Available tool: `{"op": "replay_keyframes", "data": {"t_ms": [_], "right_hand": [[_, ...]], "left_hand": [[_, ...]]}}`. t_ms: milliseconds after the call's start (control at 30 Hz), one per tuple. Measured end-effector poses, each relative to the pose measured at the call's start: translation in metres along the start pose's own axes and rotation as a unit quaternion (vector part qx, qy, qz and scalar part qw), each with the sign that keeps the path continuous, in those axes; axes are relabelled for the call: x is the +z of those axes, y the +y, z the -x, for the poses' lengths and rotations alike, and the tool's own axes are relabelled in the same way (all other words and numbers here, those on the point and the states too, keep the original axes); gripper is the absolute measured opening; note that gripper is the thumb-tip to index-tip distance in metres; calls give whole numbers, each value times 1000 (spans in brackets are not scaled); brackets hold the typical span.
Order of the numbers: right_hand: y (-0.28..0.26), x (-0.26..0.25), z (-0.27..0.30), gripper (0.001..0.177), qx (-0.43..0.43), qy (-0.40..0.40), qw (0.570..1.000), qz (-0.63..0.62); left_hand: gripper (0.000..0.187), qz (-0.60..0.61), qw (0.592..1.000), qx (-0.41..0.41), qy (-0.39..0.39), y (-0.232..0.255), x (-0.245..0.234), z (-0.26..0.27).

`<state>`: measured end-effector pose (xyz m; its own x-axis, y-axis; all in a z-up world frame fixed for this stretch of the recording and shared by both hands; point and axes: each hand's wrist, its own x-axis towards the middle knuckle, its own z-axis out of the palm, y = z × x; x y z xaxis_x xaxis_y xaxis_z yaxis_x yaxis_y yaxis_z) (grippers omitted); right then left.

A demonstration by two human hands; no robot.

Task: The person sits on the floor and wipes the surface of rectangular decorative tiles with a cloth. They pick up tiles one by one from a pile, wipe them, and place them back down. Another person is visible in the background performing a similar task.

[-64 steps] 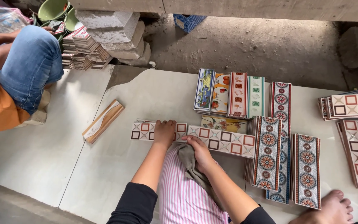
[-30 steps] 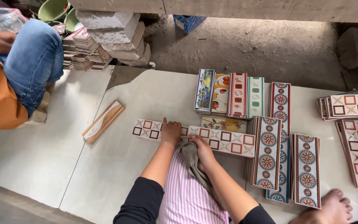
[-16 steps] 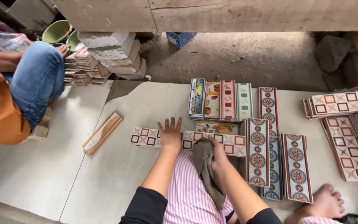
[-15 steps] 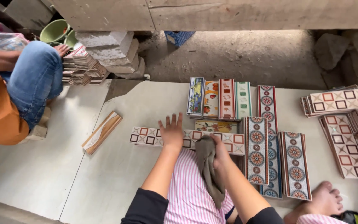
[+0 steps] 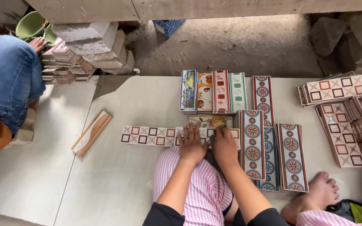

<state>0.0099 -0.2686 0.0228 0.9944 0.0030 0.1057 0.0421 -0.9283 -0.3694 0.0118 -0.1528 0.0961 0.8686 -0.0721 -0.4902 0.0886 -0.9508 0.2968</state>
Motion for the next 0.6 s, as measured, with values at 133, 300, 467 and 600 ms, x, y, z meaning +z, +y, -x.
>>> {"op": "replay_keyframes", "data": {"t_ms": [133, 300, 467, 600], "right_hand": [[8, 23, 7, 33, -131, 26, 991, 17], [34, 5, 7, 30, -118, -38, 985, 118], [40, 14, 2, 28, -103, -9, 983, 150], [18, -5, 13, 26, -175, -33, 977, 117]], "left_hand": [[69, -17, 1000, 1, 3, -3, 9, -2], [72, -14, 1000, -10, -16, 0, 3, 2], [72, -13, 1000, -13, -9, 1, 1, 1], [73, -24, 1000, -8, -1, 0, 5, -3]]}}
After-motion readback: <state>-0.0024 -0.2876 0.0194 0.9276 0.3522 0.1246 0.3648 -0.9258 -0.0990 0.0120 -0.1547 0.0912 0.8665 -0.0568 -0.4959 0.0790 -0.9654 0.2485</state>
